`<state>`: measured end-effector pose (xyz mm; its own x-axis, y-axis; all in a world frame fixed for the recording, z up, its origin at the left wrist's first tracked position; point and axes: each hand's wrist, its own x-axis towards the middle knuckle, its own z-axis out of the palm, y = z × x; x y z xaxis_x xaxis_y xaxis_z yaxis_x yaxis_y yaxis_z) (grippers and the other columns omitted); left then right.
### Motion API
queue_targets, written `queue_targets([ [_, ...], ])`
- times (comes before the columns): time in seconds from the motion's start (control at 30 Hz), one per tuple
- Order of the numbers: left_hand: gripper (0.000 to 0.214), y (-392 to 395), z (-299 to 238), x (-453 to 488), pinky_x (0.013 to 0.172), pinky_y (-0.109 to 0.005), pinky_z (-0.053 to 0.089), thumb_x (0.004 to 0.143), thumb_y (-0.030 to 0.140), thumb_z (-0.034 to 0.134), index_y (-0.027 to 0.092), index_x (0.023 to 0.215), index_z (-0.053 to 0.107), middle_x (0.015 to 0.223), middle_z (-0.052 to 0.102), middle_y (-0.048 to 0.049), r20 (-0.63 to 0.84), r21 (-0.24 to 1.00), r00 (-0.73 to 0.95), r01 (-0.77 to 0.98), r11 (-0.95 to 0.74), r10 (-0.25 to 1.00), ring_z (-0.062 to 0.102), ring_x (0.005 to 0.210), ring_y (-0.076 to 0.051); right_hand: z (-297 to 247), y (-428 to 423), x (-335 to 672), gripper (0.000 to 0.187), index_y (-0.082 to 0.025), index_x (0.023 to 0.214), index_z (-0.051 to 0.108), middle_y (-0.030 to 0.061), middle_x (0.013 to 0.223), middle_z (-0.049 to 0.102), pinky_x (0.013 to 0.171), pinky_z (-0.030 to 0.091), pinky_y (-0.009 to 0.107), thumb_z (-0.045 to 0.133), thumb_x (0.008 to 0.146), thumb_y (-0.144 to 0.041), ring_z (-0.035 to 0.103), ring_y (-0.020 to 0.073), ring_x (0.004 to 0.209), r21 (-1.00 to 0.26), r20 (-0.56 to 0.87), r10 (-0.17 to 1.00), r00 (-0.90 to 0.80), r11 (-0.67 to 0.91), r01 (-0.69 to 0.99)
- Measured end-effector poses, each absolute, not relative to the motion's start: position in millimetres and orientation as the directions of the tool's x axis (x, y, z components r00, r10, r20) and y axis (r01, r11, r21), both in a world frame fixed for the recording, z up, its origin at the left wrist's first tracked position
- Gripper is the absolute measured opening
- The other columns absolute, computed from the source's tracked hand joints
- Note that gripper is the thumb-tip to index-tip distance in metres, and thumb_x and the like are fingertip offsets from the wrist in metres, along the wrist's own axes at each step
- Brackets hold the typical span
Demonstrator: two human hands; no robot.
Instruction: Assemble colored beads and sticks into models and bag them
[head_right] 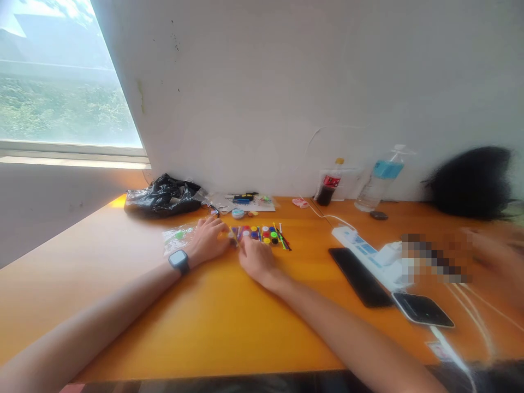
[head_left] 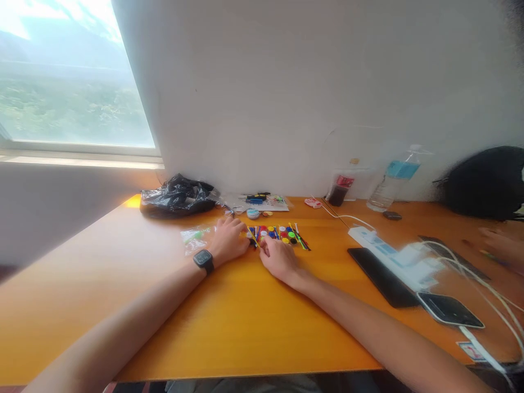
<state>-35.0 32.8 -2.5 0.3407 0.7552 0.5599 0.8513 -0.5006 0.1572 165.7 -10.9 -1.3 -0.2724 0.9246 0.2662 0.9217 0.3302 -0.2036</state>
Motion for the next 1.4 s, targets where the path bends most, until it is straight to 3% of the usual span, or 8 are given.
queue_targets([
  [0.2, 0.011, 33, -4, -34, 0.093, -0.046, 0.039, 0.081, 0.024, 0.064, 0.024, 0.091, 0.07, 0.096, 0.072, -0.008, 0.533, 0.163, 0.366, 0.84, -0.517, 0.763, 0.06, 0.1, -0.029, -1, -13, 166, 0.013, -0.02, 0.107, 0.062, 0.0044, 0.088, 0.076, 0.066, 0.033, 0.031, 0.054, 0.098, -0.021, 0.069, 0.0206, 0.081, -0.229, 0.276, 0.923, -0.269, 0.335, 0.914],
  [0.6, 0.012, 34, -4, -36, 0.092, -0.045, 0.039, 0.084, 0.025, 0.063, 0.025, 0.09, 0.073, 0.095, 0.07, -0.0074, 0.534, 0.154, 0.391, 0.827, -0.541, 0.75, 0.06, 0.098, -0.028, -9, -9, 168, 0.01, -0.022, 0.09, 0.06, 0.0034, 0.096, 0.071, 0.071, 0.038, 0.028, 0.054, 0.094, -0.015, 0.065, 0.0182, 0.085, -0.307, 0.401, 0.861, -0.314, 0.449, 0.839],
  [0.83, 0.009, 34, -3, -35, 0.089, -0.045, 0.039, 0.082, 0.023, 0.064, 0.024, 0.087, 0.072, 0.094, 0.071, -0.0075, 0.543, 0.155, 0.384, 0.828, -0.539, 0.747, 0.059, 0.097, -0.028, -12, -7, 167, 0.011, -0.022, 0.089, 0.063, 0.002, 0.091, 0.072, 0.075, 0.042, 0.026, 0.057, 0.09, -0.013, 0.067, 0.0185, 0.087, -0.423, 0.416, 0.863, -0.287, 0.463, 0.779],
  [1.0, 0.007, 33, -2, -36, 0.088, -0.044, 0.042, 0.085, 0.025, 0.067, 0.022, 0.089, 0.071, 0.094, 0.07, -0.0079, 0.634, 0.184, 0.352, 0.796, -0.576, 0.689, 0.06, 0.098, -0.028, -6, -5, 166, 0.008, -0.02, 0.092, 0.065, 0.0039, 0.088, 0.072, 0.072, 0.047, 0.027, 0.058, 0.09, -0.017, 0.065, 0.0185, 0.078, -0.546, 0.531, 0.826, -0.19, 0.504, 0.669],
  [1.13, 0.014, 34, 2, -35, 0.083, -0.035, 0.05, 0.084, 0.019, 0.068, 0.02, 0.098, 0.072, 0.098, 0.068, -0.0069, 0.715, 0.367, 0.271, 0.639, -0.676, 0.644, 0.063, 0.091, -0.022, 17, 1, 171, 0.022, -0.018, 0.111, 0.069, 0.0066, 0.094, 0.072, 0.067, 0.05, 0.029, 0.058, 0.094, -0.025, 0.062, 0.0164, 0.067, -0.658, 0.59, 0.801, -0.1, 0.548, 0.517],
  [1.2, 0.018, 33, 9, -32, 0.078, -0.03, 0.053, 0.083, 0.015, 0.068, 0.019, 0.099, 0.074, 0.098, 0.067, -0.0061, 0.702, 0.496, 0.219, 0.533, -0.686, 0.678, 0.065, 0.087, -0.019, 30, 4, 177, 0.022, -0.018, 0.11, 0.07, 0.0083, 0.101, 0.072, 0.067, 0.052, 0.029, 0.057, 0.095, -0.028, 0.063, 0.0165, 0.069, -0.693, 0.591, 0.803, -0.082, 0.557, 0.459],
  [1.3, 0.016, 27, 24, -26, 0.072, -0.028, 0.056, 0.08, 0.017, 0.073, 0.018, 0.097, 0.076, 0.092, 0.069, -0.0053, 0.596, 0.69, 0.17, 0.39, -0.609, 0.785, 0.068, 0.081, -0.018, 45, 5, 188, 0.019, -0.019, 0.099, 0.069, 0.0066, 0.097, 0.071, 0.066, 0.052, 0.029, 0.059, 0.096, -0.035, 0.064, 0.017, 0.073, -0.755, 0.551, 0.832, -0.068, 0.531, 0.385],
  [1.4, 0.023, 9, 37, -21, 0.068, -0.03, 0.058, 0.083, 0.028, 0.079, 0.015, 0.101, 0.075, 0.082, 0.072, -0.005, 0.377, 0.898, 0.23, 0.147, -0.415, 0.897, 0.071, 0.071, -0.018, 49, -4, 196, 0.025, -0.022, 0.098, 0.063, 0.0004, 0.079, 0.065, 0.054, 0.048, 0.026, 0.061, 0.097, -0.047, 0.058, 0.0138, 0.059, -0.881, 0.392, 0.907, -0.156, 0.418, 0.222],
])
